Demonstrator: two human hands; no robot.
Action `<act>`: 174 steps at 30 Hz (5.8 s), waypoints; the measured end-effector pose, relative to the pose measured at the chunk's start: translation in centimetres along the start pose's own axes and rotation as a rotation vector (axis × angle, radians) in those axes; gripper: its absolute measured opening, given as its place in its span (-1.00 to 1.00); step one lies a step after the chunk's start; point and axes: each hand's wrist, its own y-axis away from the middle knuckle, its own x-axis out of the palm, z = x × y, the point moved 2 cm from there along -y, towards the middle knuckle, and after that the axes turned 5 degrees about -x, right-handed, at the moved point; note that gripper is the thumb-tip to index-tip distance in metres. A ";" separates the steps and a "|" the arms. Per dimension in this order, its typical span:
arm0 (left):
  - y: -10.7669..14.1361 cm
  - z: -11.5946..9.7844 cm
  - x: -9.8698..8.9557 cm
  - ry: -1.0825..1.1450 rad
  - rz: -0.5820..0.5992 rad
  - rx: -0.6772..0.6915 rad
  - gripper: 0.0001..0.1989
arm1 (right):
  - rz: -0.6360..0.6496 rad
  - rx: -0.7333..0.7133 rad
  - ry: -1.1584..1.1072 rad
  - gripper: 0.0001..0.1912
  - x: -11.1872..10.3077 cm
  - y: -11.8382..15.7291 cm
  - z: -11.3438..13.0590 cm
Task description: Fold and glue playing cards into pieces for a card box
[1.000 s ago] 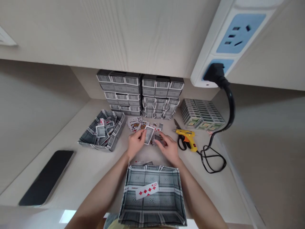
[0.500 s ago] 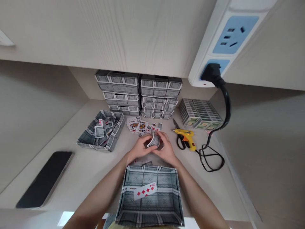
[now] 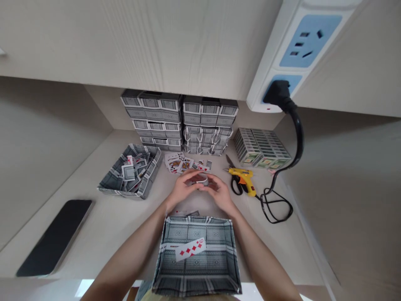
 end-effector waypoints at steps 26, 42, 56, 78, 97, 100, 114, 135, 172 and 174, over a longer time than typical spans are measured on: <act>-0.5 1.5 0.3 0.265 -0.139 -0.428 -0.75 | -0.002 0.112 -0.047 -0.74 -0.3 -0.1 1.4; -0.7 1.4 0.3 0.207 -0.084 -0.448 -0.75 | -0.037 0.208 -0.102 -0.71 0.0 0.0 0.4; -0.6 1.6 0.3 0.222 -0.017 -0.440 -0.72 | -0.072 0.275 -0.132 -0.61 0.3 -0.1 -0.4; -0.2 0.7 0.7 0.003 0.030 -0.317 -0.68 | 0.033 0.311 -0.186 -0.56 0.2 -0.2 -0.2; 0.2 0.9 1.1 -0.239 0.137 -0.178 -0.66 | -0.005 0.278 -0.024 -0.53 0.3 -0.2 -0.4; 0.2 0.9 1.2 -0.238 0.158 -0.179 -0.65 | -0.011 0.279 -0.015 -0.52 0.5 -0.1 -0.5; 0.2 0.0 1.5 -0.074 0.133 -0.198 -0.61 | 0.176 0.397 -0.327 -0.57 0.9 -0.2 0.0; 0.3 1.0 1.5 -0.216 0.037 -0.172 -0.63 | 0.204 0.343 -0.199 -0.62 0.7 0.0 -0.7; -0.6 2.0 -1.8 -0.943 -0.363 0.045 -0.68 | -0.294 0.340 0.108 -0.53 -1.7 0.2 -0.3; -0.4 1.4 -2.0 -0.863 -0.440 0.096 -0.71 | -0.301 0.308 0.111 -0.56 -1.7 0.2 -0.3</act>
